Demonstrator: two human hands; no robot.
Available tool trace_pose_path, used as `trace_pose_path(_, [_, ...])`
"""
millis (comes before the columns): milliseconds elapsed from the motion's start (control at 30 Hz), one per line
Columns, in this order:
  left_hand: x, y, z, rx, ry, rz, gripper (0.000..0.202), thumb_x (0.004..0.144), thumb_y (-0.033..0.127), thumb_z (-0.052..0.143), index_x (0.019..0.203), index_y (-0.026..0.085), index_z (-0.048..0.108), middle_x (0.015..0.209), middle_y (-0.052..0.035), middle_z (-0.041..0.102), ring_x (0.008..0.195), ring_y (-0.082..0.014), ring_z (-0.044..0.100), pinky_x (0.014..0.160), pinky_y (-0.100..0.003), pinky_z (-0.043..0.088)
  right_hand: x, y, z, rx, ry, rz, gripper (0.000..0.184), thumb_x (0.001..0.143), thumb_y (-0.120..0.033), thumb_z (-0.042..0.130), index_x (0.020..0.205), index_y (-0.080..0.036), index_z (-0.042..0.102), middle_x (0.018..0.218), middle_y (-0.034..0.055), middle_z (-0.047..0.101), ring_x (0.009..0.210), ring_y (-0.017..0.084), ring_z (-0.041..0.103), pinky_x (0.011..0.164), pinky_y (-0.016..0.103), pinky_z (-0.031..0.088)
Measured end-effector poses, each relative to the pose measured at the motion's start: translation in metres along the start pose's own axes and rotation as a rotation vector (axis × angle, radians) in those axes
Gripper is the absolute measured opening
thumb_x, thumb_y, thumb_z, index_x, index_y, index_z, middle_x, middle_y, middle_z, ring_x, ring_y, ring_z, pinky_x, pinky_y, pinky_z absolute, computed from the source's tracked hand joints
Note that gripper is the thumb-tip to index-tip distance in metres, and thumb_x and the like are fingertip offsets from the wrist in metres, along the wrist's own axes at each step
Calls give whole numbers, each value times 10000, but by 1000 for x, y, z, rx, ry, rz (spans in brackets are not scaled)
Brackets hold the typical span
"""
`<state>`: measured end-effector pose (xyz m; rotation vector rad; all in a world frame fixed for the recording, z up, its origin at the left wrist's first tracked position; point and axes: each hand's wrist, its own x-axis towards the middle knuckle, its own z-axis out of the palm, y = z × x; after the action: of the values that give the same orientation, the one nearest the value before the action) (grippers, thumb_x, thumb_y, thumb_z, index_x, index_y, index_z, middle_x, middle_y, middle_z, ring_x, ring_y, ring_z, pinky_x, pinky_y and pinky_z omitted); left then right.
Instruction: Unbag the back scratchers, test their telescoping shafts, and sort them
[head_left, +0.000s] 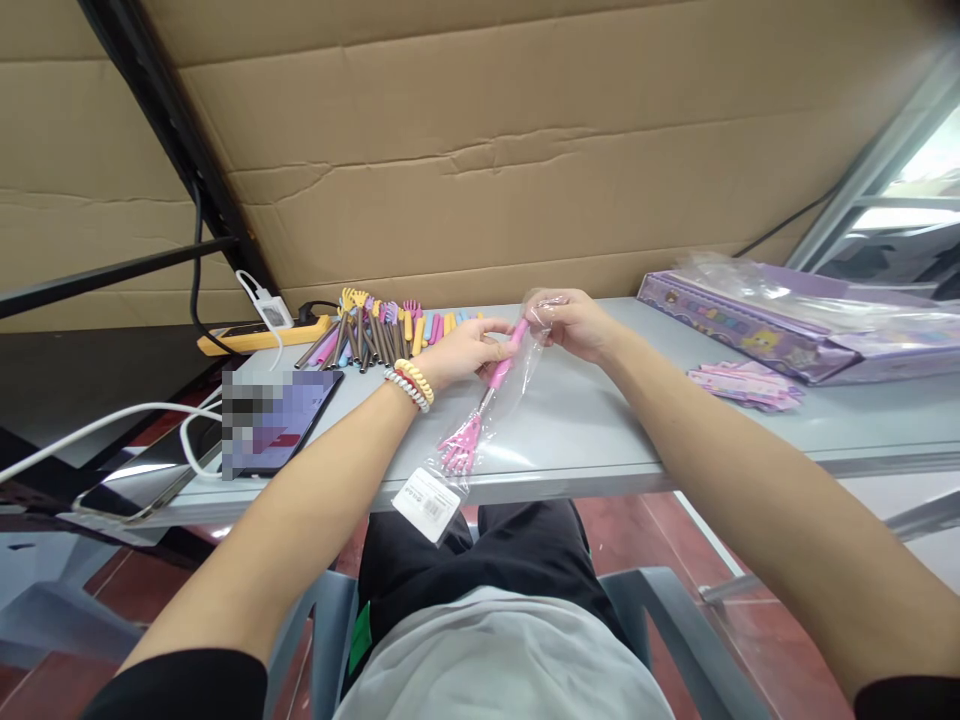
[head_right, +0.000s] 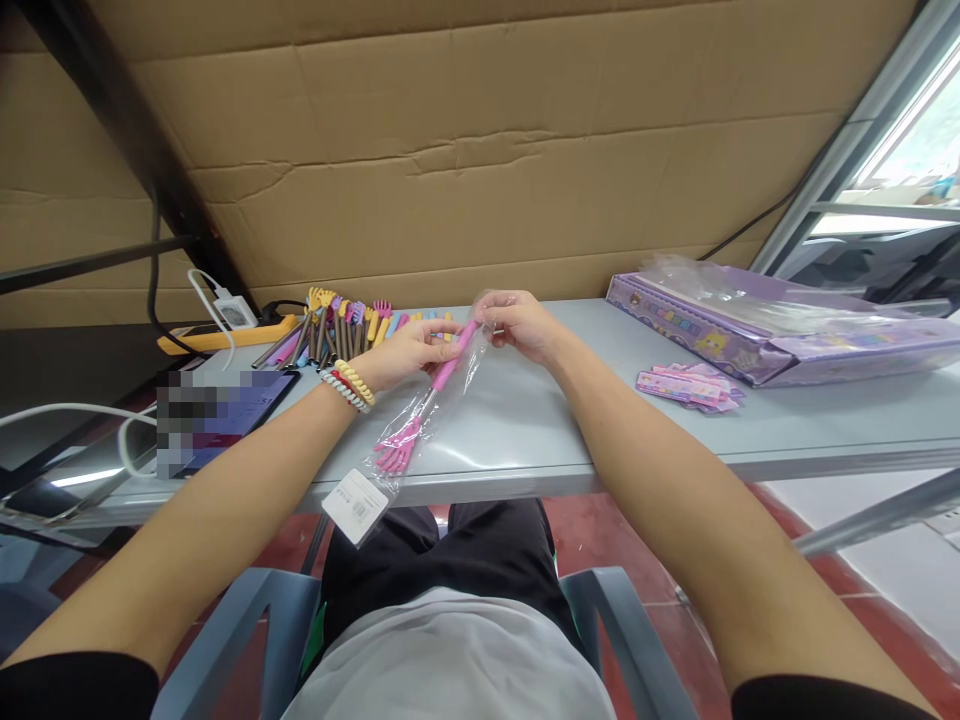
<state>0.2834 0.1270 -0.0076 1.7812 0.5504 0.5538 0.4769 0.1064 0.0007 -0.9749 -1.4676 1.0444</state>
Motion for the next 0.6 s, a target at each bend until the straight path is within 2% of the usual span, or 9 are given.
trace_pose_path(100, [0, -1, -1, 7, -6, 9, 331, 808, 279, 626, 1097, 124, 580, 583, 21, 569, 490, -81, 523, 505, -227, 432, 0, 0, -1, -18, -28, 3, 124, 611, -218, 695, 639, -143, 601, 675, 16, 526, 517, 82, 432, 438, 248, 300])
trace_pose_path(300, [1, -2, -2, 6, -27, 24, 231, 812, 262, 618, 983, 106, 622, 583, 20, 543, 493, -67, 502, 498, -212, 423, 4, 7, -6, -72, 4, 43, 185, 669, -294, 694, 589, -154, 602, 566, 2, 486, 506, 88, 418, 430, 233, 288])
trace_pose_path(467, [0, -1, -1, 4, -63, 16, 231, 806, 266, 621, 962, 96, 622, 624, -1, 571, 498, -72, 513, 506, -224, 432, 3, 7, -11, -87, -56, 8, 170, 596, -267, 751, 593, -138, 640, 586, 14, 531, 504, 82, 429, 438, 237, 304])
trace_pose_path(600, [-1, -1, -3, 15, -78, 44, 284, 809, 281, 618, 1028, 102, 623, 680, -23, 605, 521, -79, 530, 519, -231, 440, 2, 5, -15, -102, -95, -10, 189, 561, -277, 788, 660, -145, 695, 669, 29, 581, 540, 92, 471, 454, 241, 335])
